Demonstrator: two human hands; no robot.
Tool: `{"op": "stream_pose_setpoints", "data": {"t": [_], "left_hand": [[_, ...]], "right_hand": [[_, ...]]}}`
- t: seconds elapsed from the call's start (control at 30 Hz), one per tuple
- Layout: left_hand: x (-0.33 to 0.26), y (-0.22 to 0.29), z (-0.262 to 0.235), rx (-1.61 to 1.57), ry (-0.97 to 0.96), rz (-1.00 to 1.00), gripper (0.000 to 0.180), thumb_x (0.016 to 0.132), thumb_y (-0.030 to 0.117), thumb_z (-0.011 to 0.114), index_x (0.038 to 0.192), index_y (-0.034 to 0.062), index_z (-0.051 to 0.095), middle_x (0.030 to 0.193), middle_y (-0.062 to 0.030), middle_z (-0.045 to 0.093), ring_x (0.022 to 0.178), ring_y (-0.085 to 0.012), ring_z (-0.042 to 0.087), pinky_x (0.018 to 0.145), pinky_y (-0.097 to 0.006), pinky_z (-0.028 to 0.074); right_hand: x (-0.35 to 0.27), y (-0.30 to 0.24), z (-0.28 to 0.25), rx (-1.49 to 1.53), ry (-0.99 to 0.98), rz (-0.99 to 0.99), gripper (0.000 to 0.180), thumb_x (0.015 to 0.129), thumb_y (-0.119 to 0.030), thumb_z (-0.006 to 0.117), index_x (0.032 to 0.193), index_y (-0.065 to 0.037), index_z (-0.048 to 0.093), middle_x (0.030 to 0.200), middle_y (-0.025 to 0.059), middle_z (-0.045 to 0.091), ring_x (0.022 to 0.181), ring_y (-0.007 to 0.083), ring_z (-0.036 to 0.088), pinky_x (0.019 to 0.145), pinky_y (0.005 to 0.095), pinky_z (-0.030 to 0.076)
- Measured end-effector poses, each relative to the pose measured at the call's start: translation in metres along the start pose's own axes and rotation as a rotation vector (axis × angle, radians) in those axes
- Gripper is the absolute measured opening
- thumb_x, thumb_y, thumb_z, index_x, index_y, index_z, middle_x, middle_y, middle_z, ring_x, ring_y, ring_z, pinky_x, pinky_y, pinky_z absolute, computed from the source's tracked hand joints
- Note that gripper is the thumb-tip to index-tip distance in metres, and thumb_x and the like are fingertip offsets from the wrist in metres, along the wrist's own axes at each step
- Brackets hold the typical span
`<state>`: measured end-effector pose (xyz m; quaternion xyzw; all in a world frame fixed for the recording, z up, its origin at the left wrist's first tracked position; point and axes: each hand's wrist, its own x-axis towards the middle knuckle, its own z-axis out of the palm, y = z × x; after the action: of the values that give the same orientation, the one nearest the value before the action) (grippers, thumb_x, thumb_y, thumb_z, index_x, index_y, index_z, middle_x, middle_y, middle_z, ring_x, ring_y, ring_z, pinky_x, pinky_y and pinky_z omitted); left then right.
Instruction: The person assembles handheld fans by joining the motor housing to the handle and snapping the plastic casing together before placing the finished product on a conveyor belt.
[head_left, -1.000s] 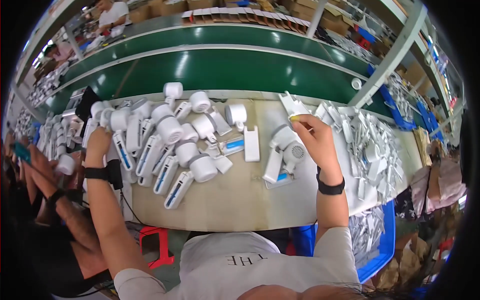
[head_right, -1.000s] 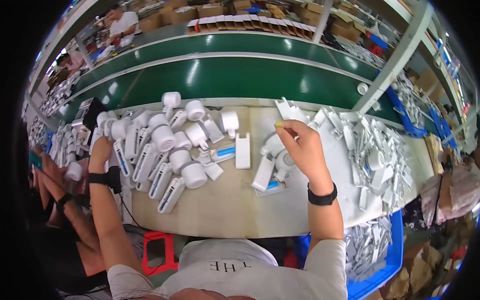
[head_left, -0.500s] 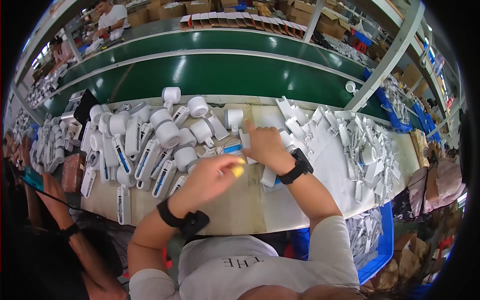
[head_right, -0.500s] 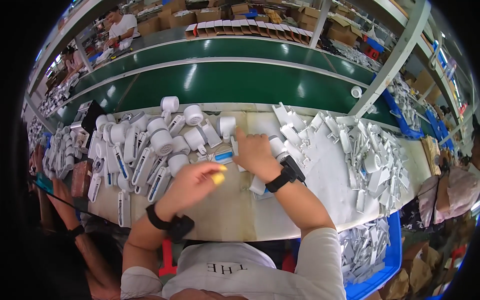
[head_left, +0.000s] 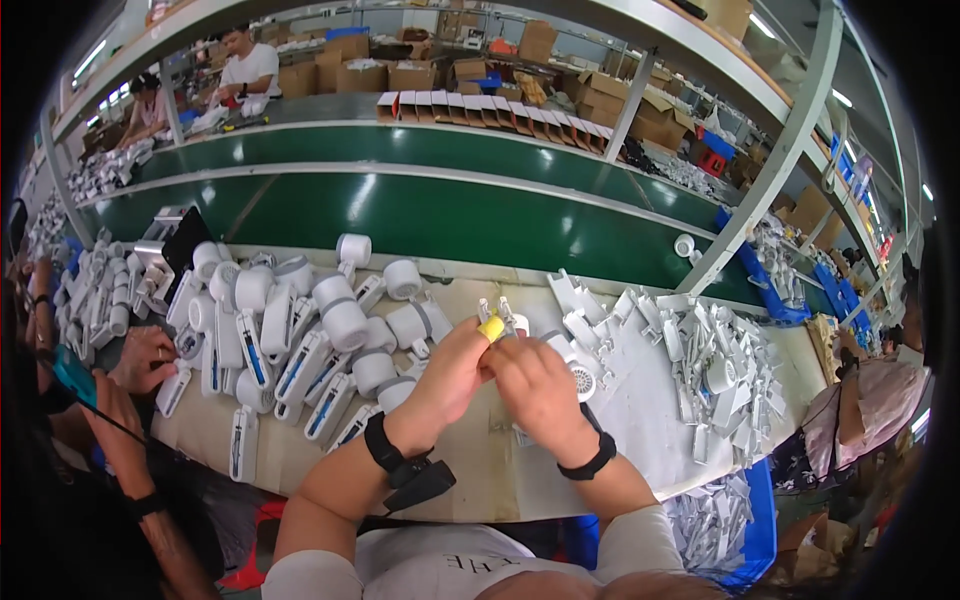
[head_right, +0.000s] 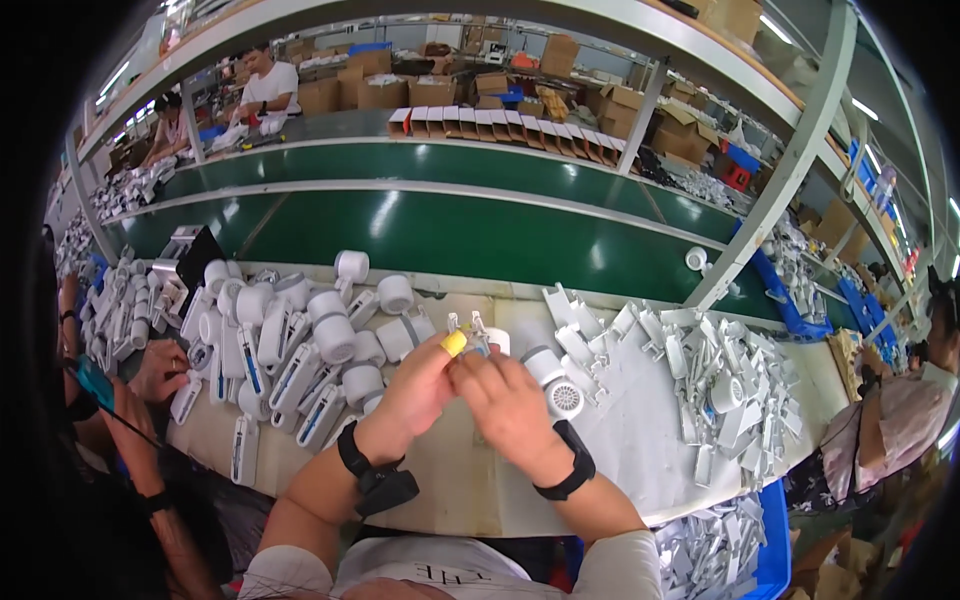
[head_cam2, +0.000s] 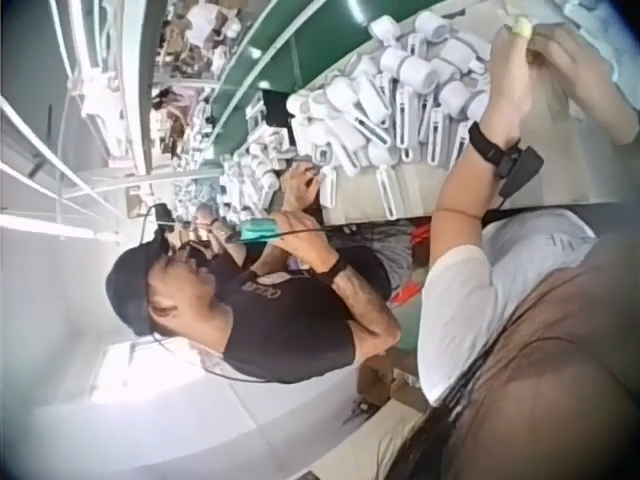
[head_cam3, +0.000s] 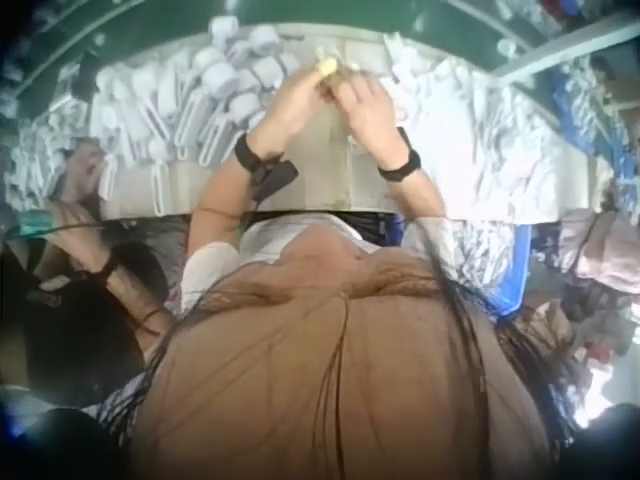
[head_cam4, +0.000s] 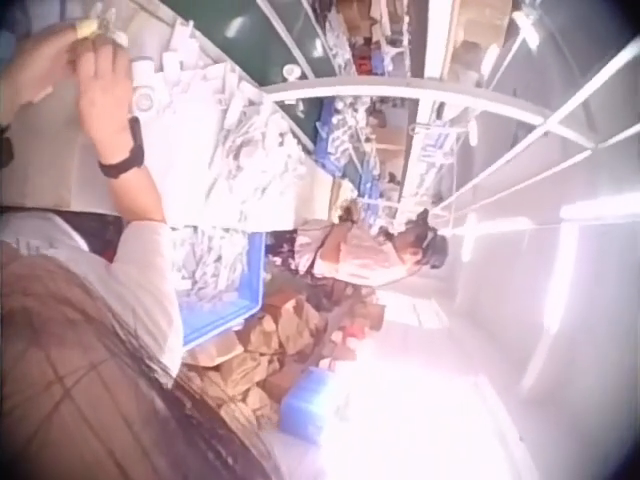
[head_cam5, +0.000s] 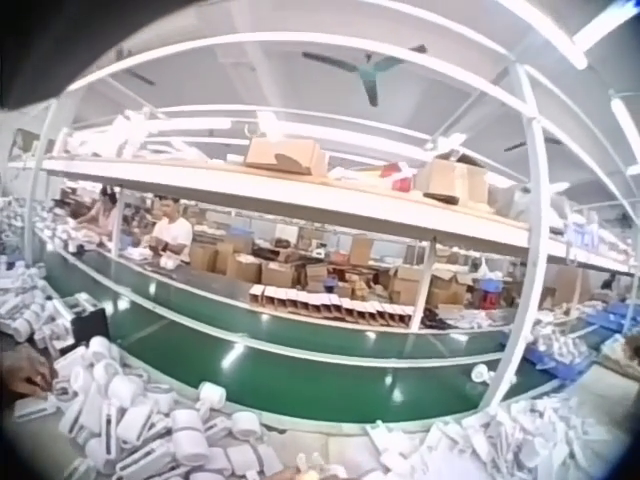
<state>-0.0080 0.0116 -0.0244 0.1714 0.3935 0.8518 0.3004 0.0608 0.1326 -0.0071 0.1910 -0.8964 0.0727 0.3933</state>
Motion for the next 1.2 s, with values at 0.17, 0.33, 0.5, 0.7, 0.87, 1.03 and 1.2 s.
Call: {"op": "stream_pose_setpoints", "data": {"t": [0.17,0.33,0.5,0.7,0.87,1.03,1.2], "left_hand": [[0.011,0.015,-0.009,-0.022,0.006,0.174,0.023,0.089,0.015,0.042,0.107,0.0011,0.046,0.097,-0.0127,0.058,0.083,-0.0204,0.06,0.074,-0.034,0.05],[-0.004,0.037,0.0,-0.109,-0.159,-0.044,0.034,0.091,0.032,0.041,0.106,0.0016,0.046,0.084,-0.0133,0.059,0.064,-0.0239,0.059,0.056,-0.033,0.049],[-0.008,0.041,0.002,-0.058,-0.124,-0.017,0.035,0.092,0.03,0.041,0.11,0.0009,0.046,0.089,-0.0163,0.061,0.072,-0.0257,0.062,0.062,-0.035,0.052],[-0.012,0.042,-0.002,0.018,-0.133,0.042,0.031,0.091,0.023,0.043,0.113,0.0009,0.046,0.099,-0.0193,0.06,0.084,-0.0278,0.063,0.068,-0.035,0.054],[-0.01,0.039,-0.007,0.12,-0.087,0.044,0.027,0.089,0.017,0.042,0.11,0.0008,0.046,0.101,-0.017,0.059,0.082,-0.0247,0.063,0.064,-0.033,0.053],[-0.01,0.032,-0.006,0.307,-0.142,-0.223,0.016,0.086,0.011,0.044,0.098,0.0011,0.048,0.085,-0.0116,0.06,0.066,-0.0184,0.06,0.056,-0.028,0.049],[-0.009,0.027,-0.006,0.428,-0.061,-0.193,0.016,0.083,0.012,0.052,0.092,-0.0003,0.049,0.08,-0.0099,0.06,0.057,-0.014,0.058,0.049,-0.027,0.049]], "right_hand": [[0.004,0.005,-0.017,0.349,-0.035,-0.077,0.044,0.062,-0.012,0.075,0.102,-0.009,0.058,0.114,0.0104,0.054,0.113,0.032,0.046,0.092,0.0402,0.039],[-0.005,0.056,-0.013,0.614,-0.122,0.322,0.099,0.061,-0.015,0.08,0.139,-0.009,0.02,0.137,0.0138,0.031,0.124,0.029,0.035,0.101,0.0405,0.03],[-0.02,0.041,0.009,0.892,-0.319,0.517,0.095,0.069,-0.015,0.075,0.14,-0.009,0.013,0.131,0.0129,0.035,0.121,0.0254,0.038,0.099,0.0397,0.034],[-0.019,0.049,0.004,2.25,-0.392,0.941,0.077,0.08,-0.017,0.065,0.138,-0.005,0.016,0.121,0.0134,0.045,0.109,0.0269,0.05,0.083,0.0375,0.05],[-0.022,0.05,-0.005,1.577,-0.136,0.849,0.07,0.073,-0.003,0.067,0.132,-0.007,0.028,0.112,0.0101,0.051,0.101,0.0231,0.055,0.083,0.0334,0.049],[-0.023,0.069,0.0,1.012,0.046,0.369,0.065,0.062,0.016,0.062,0.118,-0.01,0.041,0.117,0.0047,0.043,0.106,0.0165,0.05,0.086,0.0286,0.044],[-0.026,0.071,0.006,1.074,-0.017,0.472,0.067,0.06,0.015,0.066,0.116,-0.012,0.042,0.117,0.0062,0.043,0.109,0.0173,0.046,0.09,0.0298,0.04]]}}
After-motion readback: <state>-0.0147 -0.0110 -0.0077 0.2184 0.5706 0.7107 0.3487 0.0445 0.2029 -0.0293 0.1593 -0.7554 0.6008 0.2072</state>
